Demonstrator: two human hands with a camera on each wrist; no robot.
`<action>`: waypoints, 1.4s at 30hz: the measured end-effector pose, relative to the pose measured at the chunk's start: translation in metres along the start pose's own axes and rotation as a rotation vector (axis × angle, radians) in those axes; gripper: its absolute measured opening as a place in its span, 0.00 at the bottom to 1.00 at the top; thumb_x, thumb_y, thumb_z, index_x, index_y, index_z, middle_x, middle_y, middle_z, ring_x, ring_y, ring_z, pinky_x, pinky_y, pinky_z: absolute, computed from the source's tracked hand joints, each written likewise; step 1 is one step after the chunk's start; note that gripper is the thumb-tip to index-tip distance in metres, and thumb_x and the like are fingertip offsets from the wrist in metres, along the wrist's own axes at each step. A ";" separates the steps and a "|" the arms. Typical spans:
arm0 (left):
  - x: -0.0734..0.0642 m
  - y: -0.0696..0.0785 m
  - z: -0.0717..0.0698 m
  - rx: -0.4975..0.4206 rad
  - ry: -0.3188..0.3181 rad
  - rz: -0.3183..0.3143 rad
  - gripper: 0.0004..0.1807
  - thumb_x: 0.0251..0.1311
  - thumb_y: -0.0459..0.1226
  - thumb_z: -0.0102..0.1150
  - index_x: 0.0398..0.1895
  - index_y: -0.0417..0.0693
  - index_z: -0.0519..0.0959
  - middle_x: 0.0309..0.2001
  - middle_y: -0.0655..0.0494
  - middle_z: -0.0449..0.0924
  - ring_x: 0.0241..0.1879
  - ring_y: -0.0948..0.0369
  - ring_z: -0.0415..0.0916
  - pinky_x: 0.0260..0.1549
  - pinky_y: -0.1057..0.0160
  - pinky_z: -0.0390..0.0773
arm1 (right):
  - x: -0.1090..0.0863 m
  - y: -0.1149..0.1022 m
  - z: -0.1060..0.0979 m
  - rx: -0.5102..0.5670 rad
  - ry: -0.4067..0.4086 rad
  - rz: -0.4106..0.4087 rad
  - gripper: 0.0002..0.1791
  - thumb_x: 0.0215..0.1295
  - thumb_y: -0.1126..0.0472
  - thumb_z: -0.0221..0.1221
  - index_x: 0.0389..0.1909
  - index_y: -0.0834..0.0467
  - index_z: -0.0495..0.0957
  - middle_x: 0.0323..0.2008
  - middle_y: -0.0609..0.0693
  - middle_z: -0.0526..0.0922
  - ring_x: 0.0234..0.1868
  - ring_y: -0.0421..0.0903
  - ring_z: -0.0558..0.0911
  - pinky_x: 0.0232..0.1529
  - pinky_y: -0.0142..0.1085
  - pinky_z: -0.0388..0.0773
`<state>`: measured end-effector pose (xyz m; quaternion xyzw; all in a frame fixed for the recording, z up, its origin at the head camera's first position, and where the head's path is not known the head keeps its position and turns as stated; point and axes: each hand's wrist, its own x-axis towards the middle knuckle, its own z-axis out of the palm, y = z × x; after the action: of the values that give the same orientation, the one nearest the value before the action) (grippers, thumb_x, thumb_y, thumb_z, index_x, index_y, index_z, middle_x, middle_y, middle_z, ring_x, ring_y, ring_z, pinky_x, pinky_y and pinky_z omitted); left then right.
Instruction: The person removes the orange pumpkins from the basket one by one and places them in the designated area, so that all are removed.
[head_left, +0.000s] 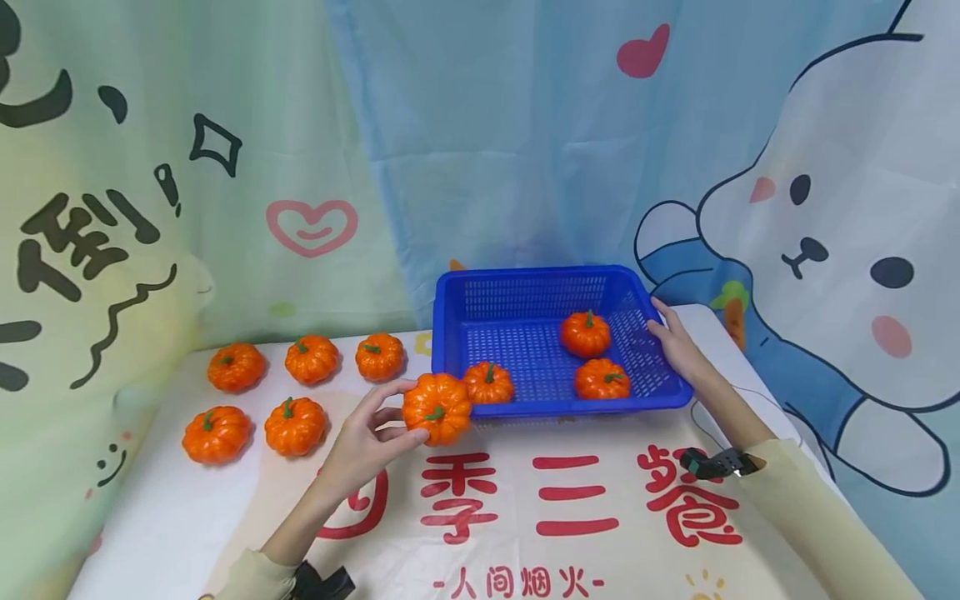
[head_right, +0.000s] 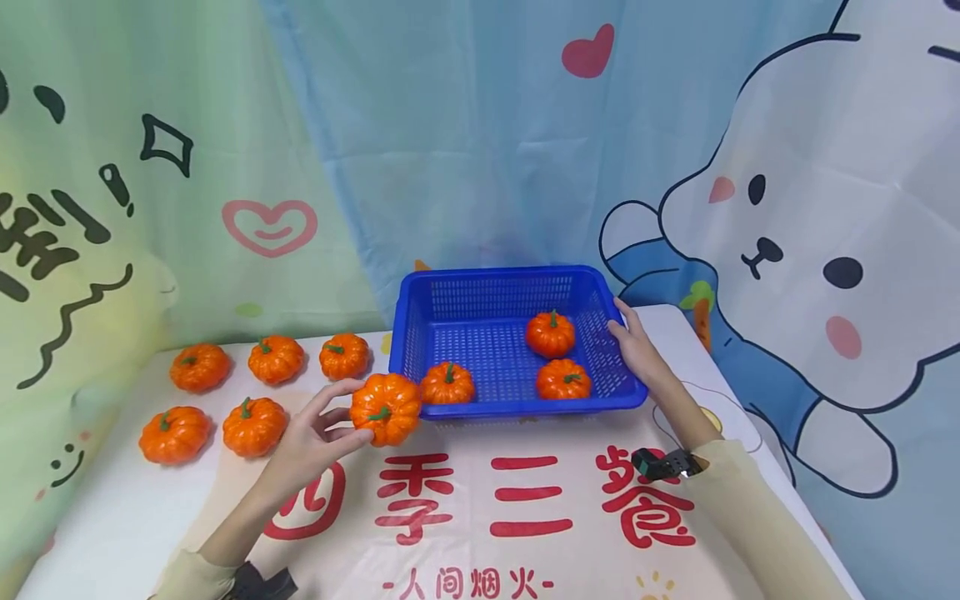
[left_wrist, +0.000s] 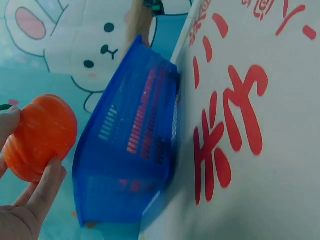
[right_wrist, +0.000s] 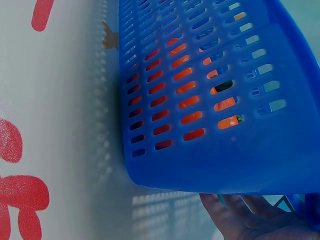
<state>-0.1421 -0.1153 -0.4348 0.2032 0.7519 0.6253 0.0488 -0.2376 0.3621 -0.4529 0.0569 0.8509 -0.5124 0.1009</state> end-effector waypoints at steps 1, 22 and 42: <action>-0.001 0.000 -0.003 0.004 0.007 -0.008 0.32 0.56 0.32 0.67 0.65 0.51 0.68 0.64 0.50 0.67 0.47 0.66 0.80 0.42 0.68 0.83 | 0.000 0.000 0.001 -0.001 0.001 -0.001 0.35 0.78 0.46 0.29 0.77 0.48 0.25 0.77 0.65 0.30 0.74 0.73 0.42 0.70 0.69 0.38; -0.006 -0.019 -0.061 0.255 0.219 -0.059 0.31 0.56 0.34 0.68 0.61 0.45 0.66 0.60 0.51 0.66 0.43 0.68 0.76 0.39 0.72 0.82 | 0.002 -0.002 0.002 -0.001 0.000 0.007 0.33 0.79 0.50 0.29 0.77 0.48 0.26 0.76 0.66 0.31 0.74 0.73 0.43 0.69 0.70 0.41; -0.011 -0.033 -0.063 0.315 0.159 -0.171 0.29 0.54 0.38 0.70 0.54 0.47 0.64 0.61 0.48 0.66 0.34 0.55 0.74 0.32 0.70 0.80 | 0.003 0.003 0.001 -0.011 0.009 -0.009 0.34 0.78 0.48 0.29 0.77 0.47 0.26 0.77 0.65 0.30 0.75 0.72 0.42 0.69 0.70 0.39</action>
<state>-0.1609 -0.1821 -0.4553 0.0937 0.8564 0.5076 0.0097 -0.2399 0.3626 -0.4564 0.0548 0.8544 -0.5079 0.0951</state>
